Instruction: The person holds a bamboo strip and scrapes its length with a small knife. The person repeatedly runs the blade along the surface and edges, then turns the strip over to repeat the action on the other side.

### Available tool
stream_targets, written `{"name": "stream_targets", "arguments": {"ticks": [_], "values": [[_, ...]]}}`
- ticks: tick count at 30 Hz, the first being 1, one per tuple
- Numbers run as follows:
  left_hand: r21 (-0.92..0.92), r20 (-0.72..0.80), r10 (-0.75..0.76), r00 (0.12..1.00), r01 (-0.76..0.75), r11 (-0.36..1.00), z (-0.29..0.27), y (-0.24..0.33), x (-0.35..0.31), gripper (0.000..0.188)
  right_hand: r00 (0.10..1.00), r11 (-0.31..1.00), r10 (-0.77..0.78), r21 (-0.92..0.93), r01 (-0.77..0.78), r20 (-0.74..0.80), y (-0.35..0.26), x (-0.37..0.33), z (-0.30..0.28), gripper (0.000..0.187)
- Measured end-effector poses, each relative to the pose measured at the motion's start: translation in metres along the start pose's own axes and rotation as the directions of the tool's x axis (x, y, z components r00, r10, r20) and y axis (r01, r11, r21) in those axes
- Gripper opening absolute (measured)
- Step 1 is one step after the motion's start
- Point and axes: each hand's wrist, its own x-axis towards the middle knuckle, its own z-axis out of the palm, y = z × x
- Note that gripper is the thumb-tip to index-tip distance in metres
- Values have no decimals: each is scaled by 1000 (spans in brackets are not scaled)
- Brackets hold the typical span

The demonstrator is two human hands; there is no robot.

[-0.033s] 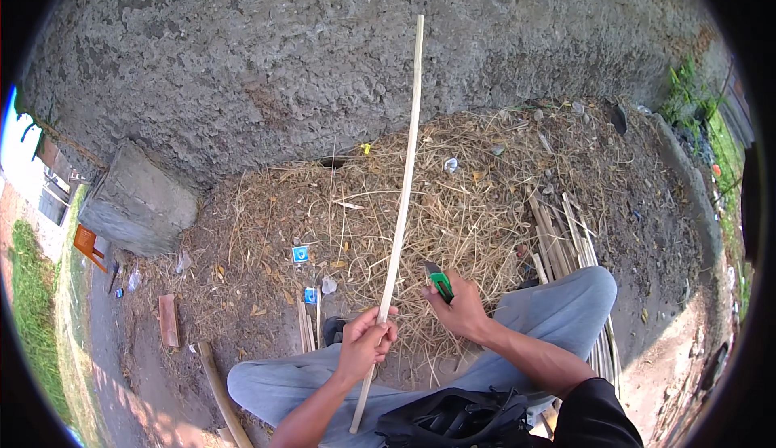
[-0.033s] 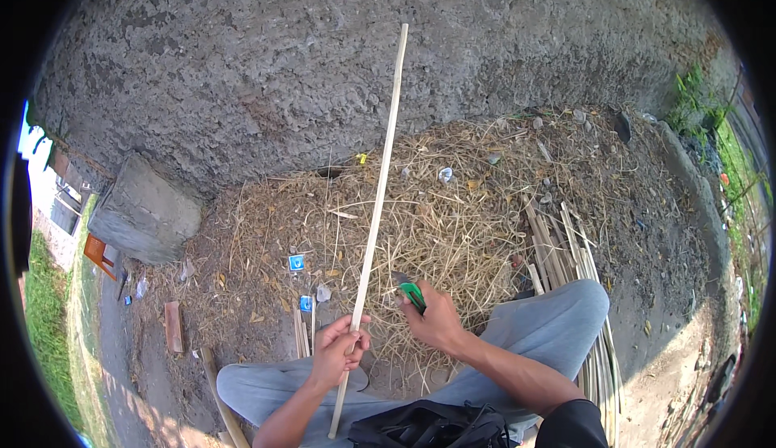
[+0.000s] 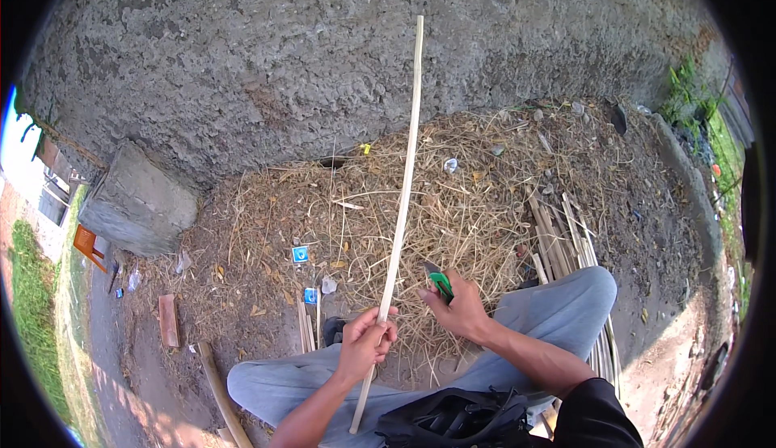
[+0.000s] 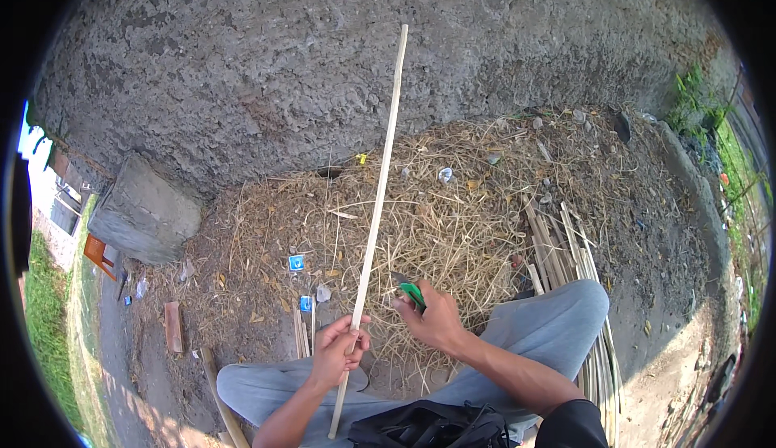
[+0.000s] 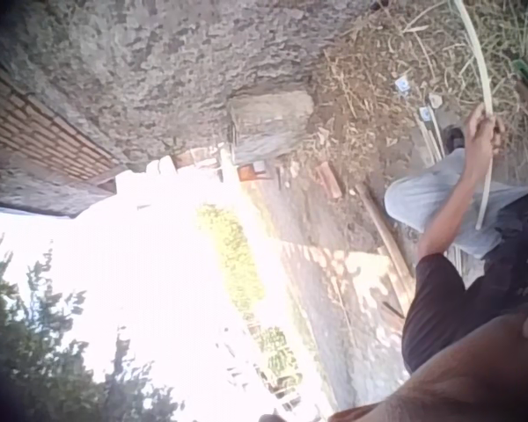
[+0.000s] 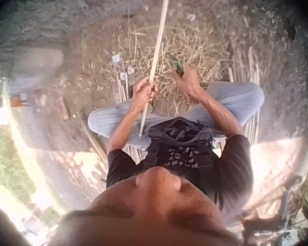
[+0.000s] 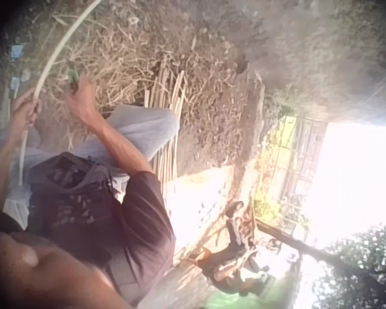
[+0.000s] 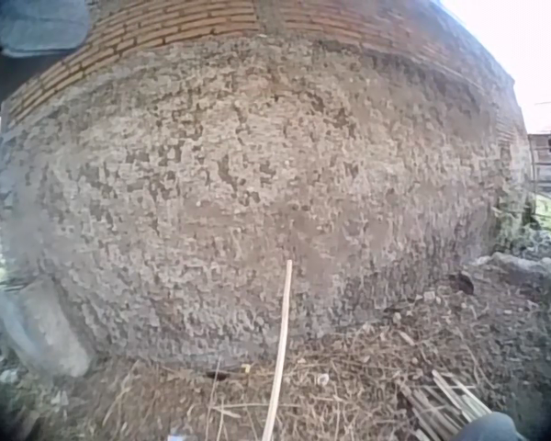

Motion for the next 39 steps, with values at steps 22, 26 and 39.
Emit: {"name": "stream_targets", "arguments": {"ticks": [22, 26, 39], "values": [[-673, 517, -68, 853, 455, 583, -33, -2, 9, 30, 973, 1000, -16, -4, 17, 228, 0, -9, 0, 35], [-655, 571, -36, 820, 482, 582, -35, -4, 11, 39, 985, 995, -90, -16, 93, 145, 4, -12, 3, 34], [-649, 568, -100, 817, 519, 556, -36, -9, 17, 24, 963, 961, -266, -84, 262, -36, -4, -11, 8, 26]]}}
